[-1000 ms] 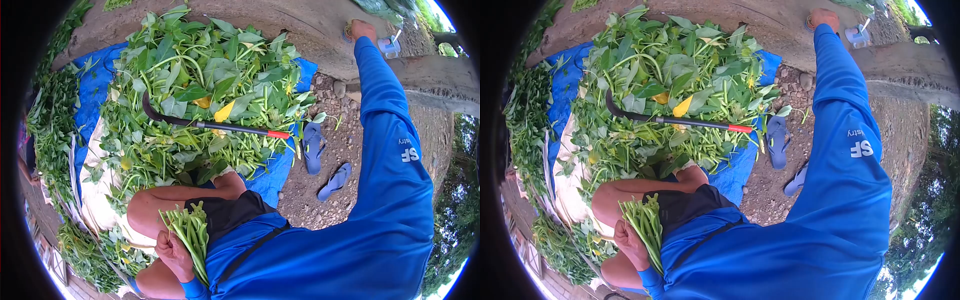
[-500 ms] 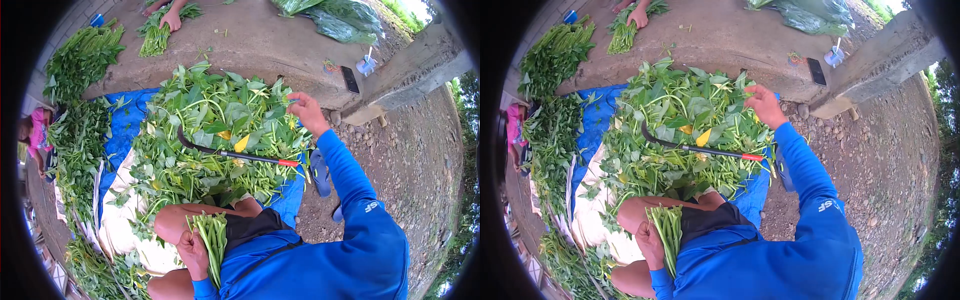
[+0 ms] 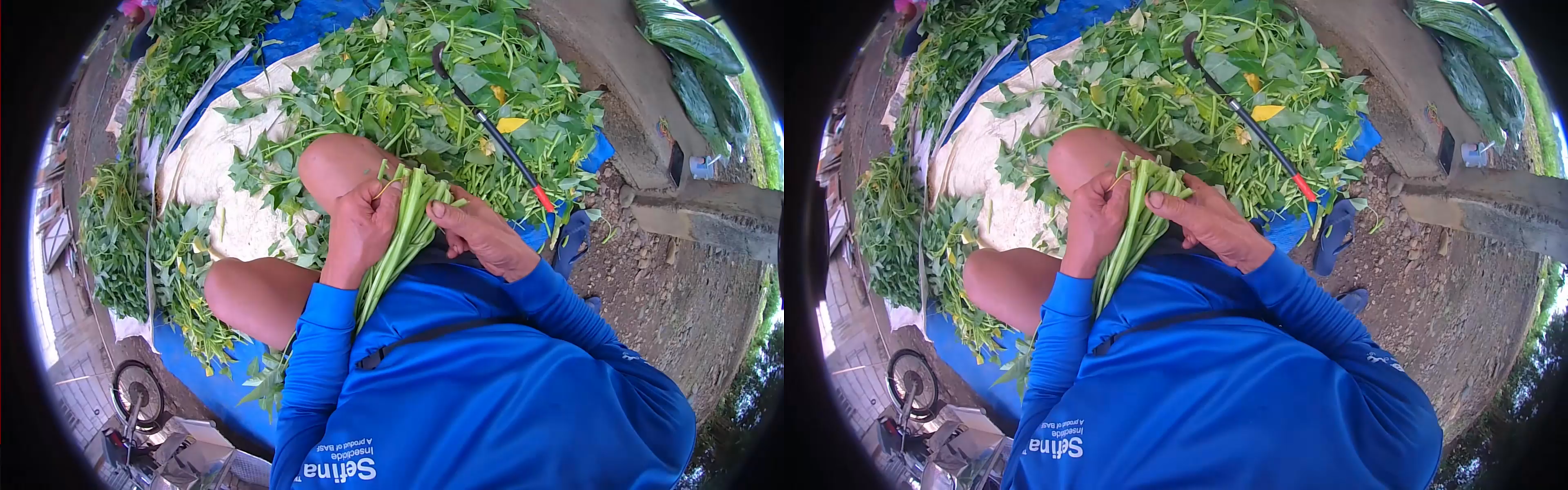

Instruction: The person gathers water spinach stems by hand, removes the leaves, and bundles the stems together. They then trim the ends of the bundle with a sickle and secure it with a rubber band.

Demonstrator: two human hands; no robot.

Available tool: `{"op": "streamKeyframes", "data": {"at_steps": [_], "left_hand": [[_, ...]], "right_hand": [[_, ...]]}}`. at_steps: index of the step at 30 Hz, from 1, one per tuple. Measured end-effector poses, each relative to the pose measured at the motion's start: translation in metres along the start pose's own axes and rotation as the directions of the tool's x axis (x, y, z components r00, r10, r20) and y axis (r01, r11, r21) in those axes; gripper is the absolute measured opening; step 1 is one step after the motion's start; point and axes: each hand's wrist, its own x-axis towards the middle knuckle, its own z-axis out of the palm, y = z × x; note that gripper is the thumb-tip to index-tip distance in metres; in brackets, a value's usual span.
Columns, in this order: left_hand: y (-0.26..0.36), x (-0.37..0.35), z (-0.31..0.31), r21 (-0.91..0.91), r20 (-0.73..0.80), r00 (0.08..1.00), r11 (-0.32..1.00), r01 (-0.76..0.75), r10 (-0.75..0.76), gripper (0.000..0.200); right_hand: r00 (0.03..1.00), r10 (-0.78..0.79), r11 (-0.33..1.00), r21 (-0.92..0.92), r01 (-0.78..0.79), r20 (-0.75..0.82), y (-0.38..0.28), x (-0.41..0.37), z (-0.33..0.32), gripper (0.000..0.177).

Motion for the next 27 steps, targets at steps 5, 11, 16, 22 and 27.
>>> {"op": "streamKeyframes", "data": {"at_steps": [5, 11, 16, 22, 27], "left_hand": [[0.006, -0.002, -0.002, 0.129, -0.086, 0.996, 0.992, 0.009, 0.002, 0.033], [0.007, 0.005, -0.046, 0.291, -0.398, 0.896, 0.899, 0.326, -0.196, 0.065], [0.001, 0.0, -0.065, 0.356, 0.003, 0.848, 0.793, 0.494, -0.53, 0.103], [0.028, -0.028, -0.055, 0.128, 0.235, 0.943, 0.969, 0.21, -0.236, 0.087], [0.055, -0.018, -0.058, 0.177, 0.33, 0.873, 0.932, 0.317, -0.36, 0.094]], "right_hand": [[0.975, -0.072, 0.997, -0.03, 0.067, -0.212, 0.014, 0.019, 0.038, 0.092], [0.986, -0.093, 0.983, 0.142, 0.112, -0.136, 0.023, 0.037, 0.038, 0.074], [0.99, -0.084, 0.986, 0.136, 0.099, -0.116, 0.022, 0.041, 0.036, 0.074], [0.971, -0.239, 0.949, 0.211, 0.235, -0.006, 0.019, 0.049, 0.04, 0.076], [0.93, -0.345, 0.891, 0.354, 0.284, 0.123, 0.015, 0.057, 0.036, 0.081]]}}
